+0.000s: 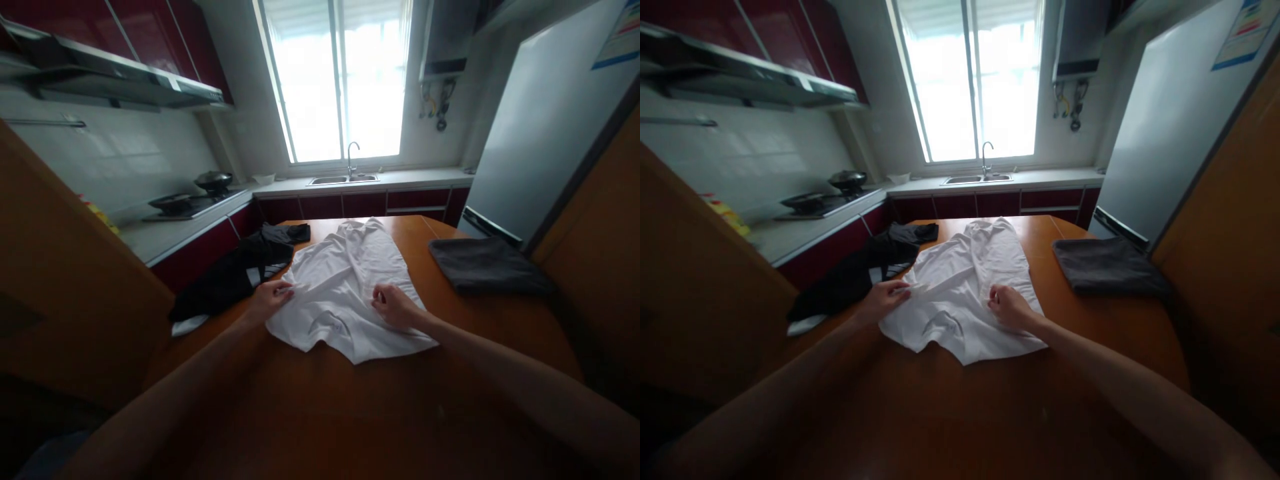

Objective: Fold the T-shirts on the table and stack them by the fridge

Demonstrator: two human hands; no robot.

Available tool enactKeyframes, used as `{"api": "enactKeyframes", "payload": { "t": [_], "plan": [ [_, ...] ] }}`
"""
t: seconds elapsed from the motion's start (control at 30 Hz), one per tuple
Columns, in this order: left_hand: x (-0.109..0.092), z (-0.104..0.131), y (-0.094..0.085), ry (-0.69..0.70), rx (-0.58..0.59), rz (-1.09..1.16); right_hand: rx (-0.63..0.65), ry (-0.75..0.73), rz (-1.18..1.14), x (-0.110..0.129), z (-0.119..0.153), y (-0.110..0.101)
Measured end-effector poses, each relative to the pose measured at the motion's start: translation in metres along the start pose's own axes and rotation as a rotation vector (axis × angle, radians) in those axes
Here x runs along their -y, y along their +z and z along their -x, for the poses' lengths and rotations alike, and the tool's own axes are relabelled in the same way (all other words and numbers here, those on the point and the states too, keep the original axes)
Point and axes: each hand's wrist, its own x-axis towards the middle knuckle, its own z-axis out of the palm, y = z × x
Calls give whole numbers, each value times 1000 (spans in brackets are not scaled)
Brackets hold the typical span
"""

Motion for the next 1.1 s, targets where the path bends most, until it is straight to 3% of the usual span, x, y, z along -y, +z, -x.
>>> {"api": "enactKeyframes", "payload": {
  "t": [0.13,0.23,0.33,0.43,0.5,0.57,0.67,0.73,0.83,0.97,1.1],
  "plan": [
    [27,3,-47,-163,-341,219,-270,40,-133,-25,-4,-45],
    [57,18,-72,-295,-495,199,-506,113,-164,-70,11,-99],
    [87,37,-77,-363,-427,58,-689,320,3,-138,42,-139],
    [100,54,-67,-303,-414,-175,-610,465,84,-201,75,-151],
    [93,63,-59,-160,-466,-339,-593,471,148,-218,92,-146],
    [75,71,-53,46,-404,-395,-646,333,236,-208,103,-133],
    [38,83,-40,330,25,-281,-594,-10,204,-149,110,-101],
    [15,92,-28,442,301,-214,-392,-208,115,-100,112,-75],
    [-5,102,-10,491,478,-239,-22,-427,93,-50,113,-42],
    [-13,116,-1,434,629,-294,272,-394,146,-40,117,-27],
    [-30,141,-16,376,768,-251,424,-295,103,-42,144,-41]
  ]
}}
